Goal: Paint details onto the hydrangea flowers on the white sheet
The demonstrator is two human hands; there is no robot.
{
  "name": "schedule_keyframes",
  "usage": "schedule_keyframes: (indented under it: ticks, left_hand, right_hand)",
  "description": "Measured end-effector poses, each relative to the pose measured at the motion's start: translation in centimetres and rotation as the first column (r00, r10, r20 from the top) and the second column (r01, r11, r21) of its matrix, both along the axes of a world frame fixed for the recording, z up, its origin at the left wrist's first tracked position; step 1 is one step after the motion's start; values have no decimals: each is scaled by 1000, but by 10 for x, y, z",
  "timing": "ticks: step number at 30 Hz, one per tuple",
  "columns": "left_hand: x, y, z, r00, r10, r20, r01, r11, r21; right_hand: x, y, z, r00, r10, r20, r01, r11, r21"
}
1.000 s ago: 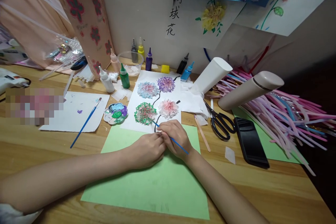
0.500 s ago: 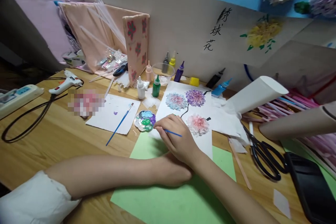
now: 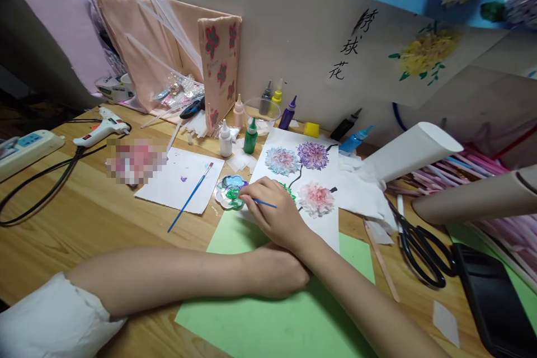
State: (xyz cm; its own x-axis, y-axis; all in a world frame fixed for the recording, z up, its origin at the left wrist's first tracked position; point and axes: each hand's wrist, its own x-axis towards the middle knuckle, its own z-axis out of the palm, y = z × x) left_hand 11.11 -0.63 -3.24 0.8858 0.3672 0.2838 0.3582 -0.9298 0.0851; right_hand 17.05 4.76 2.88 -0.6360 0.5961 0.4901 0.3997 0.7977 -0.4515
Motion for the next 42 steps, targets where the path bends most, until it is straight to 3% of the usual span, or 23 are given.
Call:
schedule_keyframes:
  ticks: [3, 7, 9, 12, 15, 24, 33, 42]
  left_hand:
    - [-1, 1, 2, 997, -82, 2, 82, 994, -73]
    - [-3, 0, 7, 996, 14, 84, -13, 1000, -12]
    - [-4, -2, 9, 994, 56, 99, -58, 998, 16]
    - [-5, -4, 8, 995, 57, 85, -59, 998, 24]
    - [-6, -3, 7, 995, 61, 84, -62, 998, 13]
    - [-5, -1, 10, 989, 61, 136, -59, 998, -20]
    - [-4, 0, 12, 987, 62, 148, -57, 998, -38]
    - [-5, 0, 12, 989, 74, 132, -69, 997, -40]
  right_hand:
    - [20, -6, -2, 977, -98, -191, 91, 995, -49]
    - [65, -15, -22, 830, -328, -451, 310, 944, -117]
    - [86, -19, -35, 777, -375, -506, 352, 925, -144]
    - [106, -27, -52, 785, -400, -473, 385, 913, -134]
    - [111, -33, -58, 818, -350, -457, 351, 932, -86]
    - [105, -33, -45, 912, -237, -335, 237, 971, -41]
    - [103, -32, -44, 951, -214, -221, 217, 976, -14]
    - [104, -33, -43, 955, -208, -211, 218, 976, 24]
